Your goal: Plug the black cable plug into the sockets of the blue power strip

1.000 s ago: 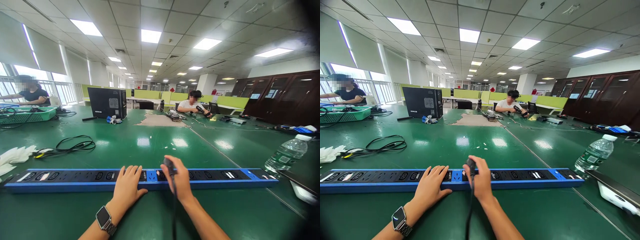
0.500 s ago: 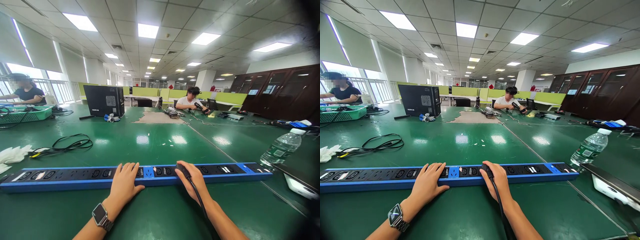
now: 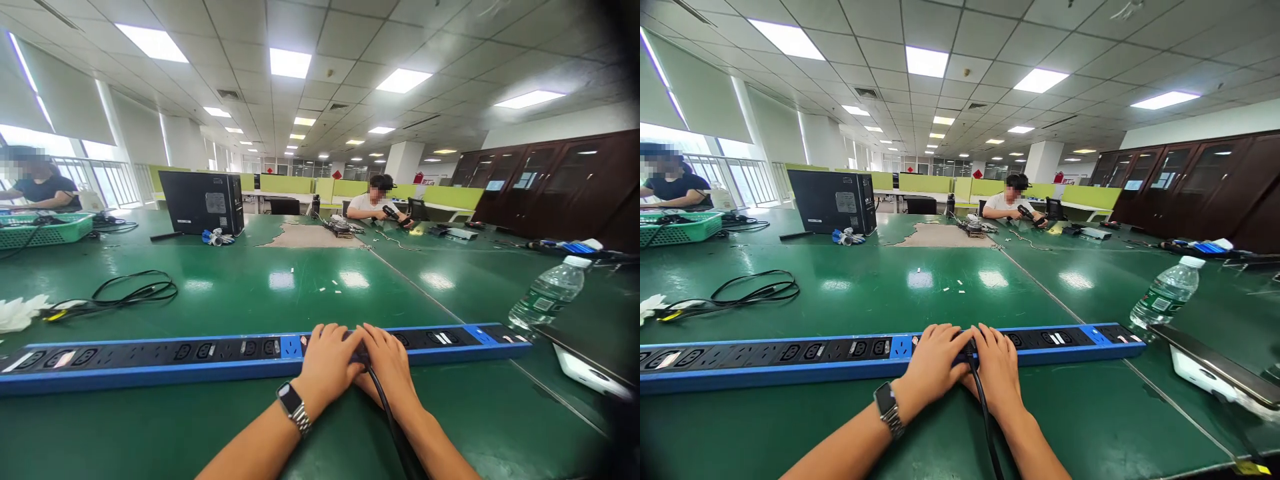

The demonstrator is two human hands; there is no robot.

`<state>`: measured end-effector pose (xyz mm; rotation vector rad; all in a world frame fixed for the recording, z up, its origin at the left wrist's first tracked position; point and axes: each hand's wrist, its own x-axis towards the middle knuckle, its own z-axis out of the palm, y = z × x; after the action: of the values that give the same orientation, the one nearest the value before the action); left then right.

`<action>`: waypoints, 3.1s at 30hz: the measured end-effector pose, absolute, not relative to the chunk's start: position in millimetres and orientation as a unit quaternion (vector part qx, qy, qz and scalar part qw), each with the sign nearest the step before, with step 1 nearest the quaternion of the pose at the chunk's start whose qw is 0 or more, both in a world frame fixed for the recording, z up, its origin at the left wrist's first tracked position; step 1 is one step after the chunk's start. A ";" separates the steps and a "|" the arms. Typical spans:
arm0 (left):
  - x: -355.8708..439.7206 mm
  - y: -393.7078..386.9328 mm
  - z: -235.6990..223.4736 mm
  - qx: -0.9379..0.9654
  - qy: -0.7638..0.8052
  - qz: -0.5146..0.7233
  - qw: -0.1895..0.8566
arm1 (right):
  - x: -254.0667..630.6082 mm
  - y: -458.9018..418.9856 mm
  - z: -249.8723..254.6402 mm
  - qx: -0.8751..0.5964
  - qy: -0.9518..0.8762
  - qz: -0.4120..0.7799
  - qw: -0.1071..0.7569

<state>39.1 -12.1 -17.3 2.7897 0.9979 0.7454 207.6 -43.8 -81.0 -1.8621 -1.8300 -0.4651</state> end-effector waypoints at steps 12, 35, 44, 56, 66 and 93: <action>-61.3 6.3 -8.6 0.795 0.370 0.471 0.097 | 197.0 -47.1 -65.7 -0.734 -0.638 -0.114 0.203; -188.7 18.1 -22.8 0.879 0.410 0.233 0.064 | 97.4 -38.6 -1.2 -0.639 -0.724 0.067 0.250; -191.4 12.1 -36.2 0.847 0.491 0.195 -0.066 | -12.4 -3.7 -7.2 -0.489 -0.826 0.048 0.274; -192.6 16.8 -41.6 0.840 0.497 0.214 -0.046 | 83.3 -16.9 -13.5 -0.542 -0.696 0.086 0.462; -180.4 15.7 -32.9 0.844 0.481 0.238 -0.018 | 85.6 -20.4 -30.6 -0.544 -0.762 -0.005 0.350; -142.9 18.6 -2.2 0.771 0.440 0.436 0.146 | 106.4 -38.4 -65.9 -0.681 -0.684 -0.118 0.231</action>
<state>-142.9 18.6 -2.2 2.2203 1.2656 1.2563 106.4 -38.4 -65.9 -1.8739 -1.8823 -0.3257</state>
